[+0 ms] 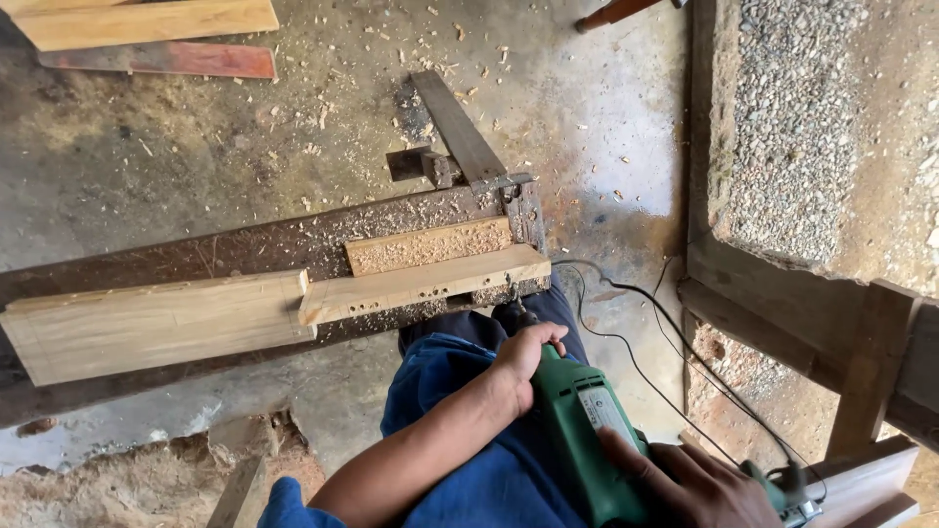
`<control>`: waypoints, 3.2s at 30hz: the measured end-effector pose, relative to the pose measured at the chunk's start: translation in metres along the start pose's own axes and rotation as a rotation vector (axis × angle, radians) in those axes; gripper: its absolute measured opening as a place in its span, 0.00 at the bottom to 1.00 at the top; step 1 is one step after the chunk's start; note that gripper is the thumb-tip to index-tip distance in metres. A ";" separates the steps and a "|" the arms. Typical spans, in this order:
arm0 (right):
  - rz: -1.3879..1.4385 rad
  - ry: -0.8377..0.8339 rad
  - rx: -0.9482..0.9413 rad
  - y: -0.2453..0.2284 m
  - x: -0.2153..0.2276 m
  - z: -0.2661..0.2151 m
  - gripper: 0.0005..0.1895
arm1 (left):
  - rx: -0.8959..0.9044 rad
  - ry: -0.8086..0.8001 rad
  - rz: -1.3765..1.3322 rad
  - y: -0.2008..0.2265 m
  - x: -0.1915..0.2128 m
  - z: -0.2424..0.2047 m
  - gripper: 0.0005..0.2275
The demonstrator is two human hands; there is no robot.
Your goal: The person sits on the floor, picks up a chisel and mallet, then uses a corded electric drill to bore a row of holes along the edge of a marked wooden board resting on a low bench and their lap, brushing away shavings between holes.
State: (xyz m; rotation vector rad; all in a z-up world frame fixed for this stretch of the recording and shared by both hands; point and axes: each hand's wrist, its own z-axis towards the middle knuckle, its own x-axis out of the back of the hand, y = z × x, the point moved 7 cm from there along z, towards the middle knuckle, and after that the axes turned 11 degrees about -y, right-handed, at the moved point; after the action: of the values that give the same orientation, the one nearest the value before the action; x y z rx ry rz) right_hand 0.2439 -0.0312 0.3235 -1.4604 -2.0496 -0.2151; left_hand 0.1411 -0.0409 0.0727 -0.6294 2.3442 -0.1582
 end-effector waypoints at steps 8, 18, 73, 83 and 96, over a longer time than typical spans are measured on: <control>0.562 -0.179 -0.247 0.017 -0.002 0.025 0.58 | -0.067 -0.065 -0.257 0.001 0.008 0.022 0.11; 0.589 -0.006 -0.163 0.021 0.021 0.030 0.57 | -0.084 0.006 -0.284 0.005 0.006 0.028 0.11; 0.514 -0.273 -0.393 0.034 0.062 0.057 0.55 | -0.117 0.100 -0.055 0.035 -0.045 -0.045 0.16; 0.518 -0.264 -0.350 0.035 0.064 0.062 0.57 | -0.119 0.099 -0.075 0.033 -0.040 -0.039 0.16; 0.445 -0.303 -0.287 0.030 0.073 0.072 0.57 | -0.113 0.106 -0.117 0.038 -0.039 -0.042 0.16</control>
State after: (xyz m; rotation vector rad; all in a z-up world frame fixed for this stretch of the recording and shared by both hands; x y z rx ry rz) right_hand 0.2289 0.0717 0.3003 -2.1998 -1.9082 -0.1115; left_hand 0.1237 0.0090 0.1168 -0.8335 2.4320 -0.1147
